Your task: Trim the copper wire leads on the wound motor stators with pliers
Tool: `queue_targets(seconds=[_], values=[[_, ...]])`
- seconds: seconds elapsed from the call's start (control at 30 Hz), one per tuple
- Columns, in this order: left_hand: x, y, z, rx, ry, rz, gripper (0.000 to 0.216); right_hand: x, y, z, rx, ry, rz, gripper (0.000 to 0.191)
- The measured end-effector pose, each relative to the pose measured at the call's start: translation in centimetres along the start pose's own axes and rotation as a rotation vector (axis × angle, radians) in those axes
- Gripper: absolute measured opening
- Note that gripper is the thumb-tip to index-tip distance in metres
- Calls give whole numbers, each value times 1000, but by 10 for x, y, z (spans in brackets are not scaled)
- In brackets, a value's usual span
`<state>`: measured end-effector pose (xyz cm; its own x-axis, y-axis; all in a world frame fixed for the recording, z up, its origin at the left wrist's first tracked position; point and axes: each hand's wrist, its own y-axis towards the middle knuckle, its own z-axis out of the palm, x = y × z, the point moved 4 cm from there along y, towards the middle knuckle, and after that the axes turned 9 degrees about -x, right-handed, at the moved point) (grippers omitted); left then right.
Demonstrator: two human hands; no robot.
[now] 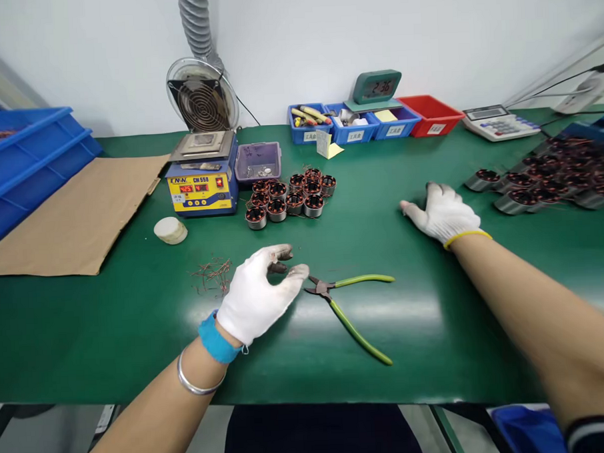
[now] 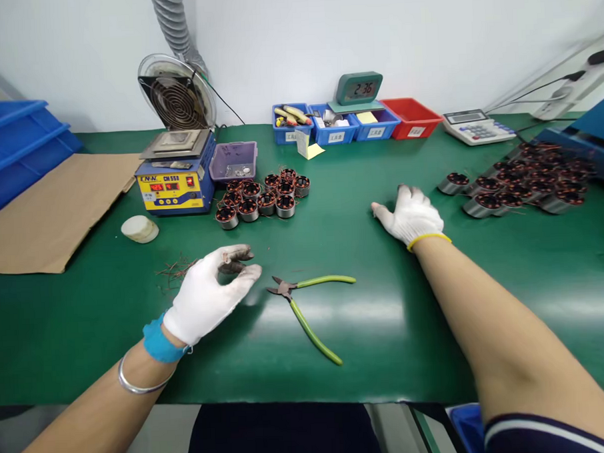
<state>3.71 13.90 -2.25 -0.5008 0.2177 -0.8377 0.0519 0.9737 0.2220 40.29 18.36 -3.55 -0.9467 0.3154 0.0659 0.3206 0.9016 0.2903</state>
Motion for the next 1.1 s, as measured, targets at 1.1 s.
queue_targets(seconds=[1.1], values=[[6, 13, -16, -194, -148, -13, 43, 140, -132, -44, 217, 152, -686, 76]])
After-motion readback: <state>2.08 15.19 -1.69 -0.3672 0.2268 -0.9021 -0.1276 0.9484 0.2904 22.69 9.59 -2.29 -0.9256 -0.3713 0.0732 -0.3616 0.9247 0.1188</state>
